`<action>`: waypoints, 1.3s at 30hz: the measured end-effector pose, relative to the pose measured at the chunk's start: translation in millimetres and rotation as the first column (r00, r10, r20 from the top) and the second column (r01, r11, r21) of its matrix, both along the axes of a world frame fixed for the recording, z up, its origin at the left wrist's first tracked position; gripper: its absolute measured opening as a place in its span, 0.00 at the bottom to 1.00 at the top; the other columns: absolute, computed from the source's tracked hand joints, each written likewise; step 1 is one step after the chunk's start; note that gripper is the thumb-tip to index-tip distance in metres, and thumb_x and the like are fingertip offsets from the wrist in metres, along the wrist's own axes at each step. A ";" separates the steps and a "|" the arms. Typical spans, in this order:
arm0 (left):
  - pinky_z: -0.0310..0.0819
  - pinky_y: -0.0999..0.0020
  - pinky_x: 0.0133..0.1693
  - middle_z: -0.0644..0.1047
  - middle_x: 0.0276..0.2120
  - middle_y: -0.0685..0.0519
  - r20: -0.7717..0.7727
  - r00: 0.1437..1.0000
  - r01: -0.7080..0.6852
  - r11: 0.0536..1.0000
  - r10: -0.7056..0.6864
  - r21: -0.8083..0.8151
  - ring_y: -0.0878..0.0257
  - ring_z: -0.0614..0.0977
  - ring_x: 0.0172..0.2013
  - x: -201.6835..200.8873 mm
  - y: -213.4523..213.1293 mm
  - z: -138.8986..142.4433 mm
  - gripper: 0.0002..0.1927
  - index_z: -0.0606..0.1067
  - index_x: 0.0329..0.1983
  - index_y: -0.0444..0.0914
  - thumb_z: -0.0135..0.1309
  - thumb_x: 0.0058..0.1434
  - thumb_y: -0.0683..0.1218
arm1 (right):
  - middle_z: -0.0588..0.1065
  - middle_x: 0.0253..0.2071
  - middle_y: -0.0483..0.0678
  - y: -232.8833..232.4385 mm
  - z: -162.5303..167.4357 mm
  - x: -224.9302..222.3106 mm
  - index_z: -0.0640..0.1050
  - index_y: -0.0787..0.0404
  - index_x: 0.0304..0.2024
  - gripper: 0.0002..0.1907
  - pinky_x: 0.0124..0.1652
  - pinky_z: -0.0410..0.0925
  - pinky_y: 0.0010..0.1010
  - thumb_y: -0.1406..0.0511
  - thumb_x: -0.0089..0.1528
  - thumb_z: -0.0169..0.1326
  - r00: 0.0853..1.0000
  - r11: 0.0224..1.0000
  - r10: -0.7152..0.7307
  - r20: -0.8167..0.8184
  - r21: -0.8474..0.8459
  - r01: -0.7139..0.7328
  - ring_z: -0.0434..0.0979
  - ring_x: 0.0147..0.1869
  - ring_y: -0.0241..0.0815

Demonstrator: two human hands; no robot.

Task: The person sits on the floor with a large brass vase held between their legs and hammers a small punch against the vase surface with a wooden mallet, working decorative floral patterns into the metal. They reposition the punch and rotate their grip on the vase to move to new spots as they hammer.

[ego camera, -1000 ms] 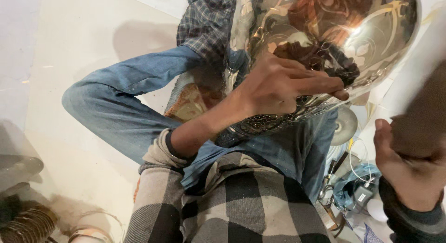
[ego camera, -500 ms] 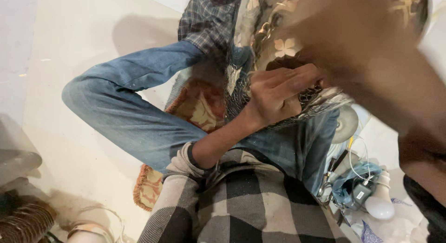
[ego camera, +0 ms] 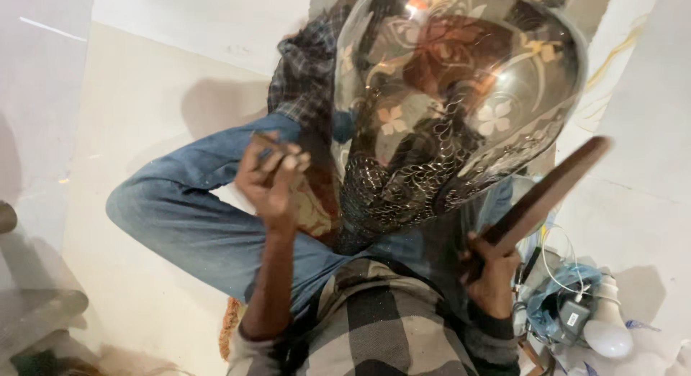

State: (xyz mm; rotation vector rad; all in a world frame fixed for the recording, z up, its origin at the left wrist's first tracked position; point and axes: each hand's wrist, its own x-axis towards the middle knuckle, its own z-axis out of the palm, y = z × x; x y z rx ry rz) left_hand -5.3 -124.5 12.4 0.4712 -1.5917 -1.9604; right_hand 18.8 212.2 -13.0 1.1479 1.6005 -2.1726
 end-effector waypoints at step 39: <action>0.84 0.67 0.56 0.81 0.48 0.44 -0.086 0.947 0.312 0.950 -0.310 0.007 0.61 0.84 0.54 -124.4 143.6 94.7 0.17 0.71 0.62 0.30 0.50 0.72 0.27 | 0.76 0.32 0.46 23.8 112.9 -114.4 0.78 0.71 0.42 0.09 0.36 0.68 0.22 0.73 0.64 0.67 0.660 0.710 0.639 -0.396 0.635 -0.306 0.74 0.32 0.31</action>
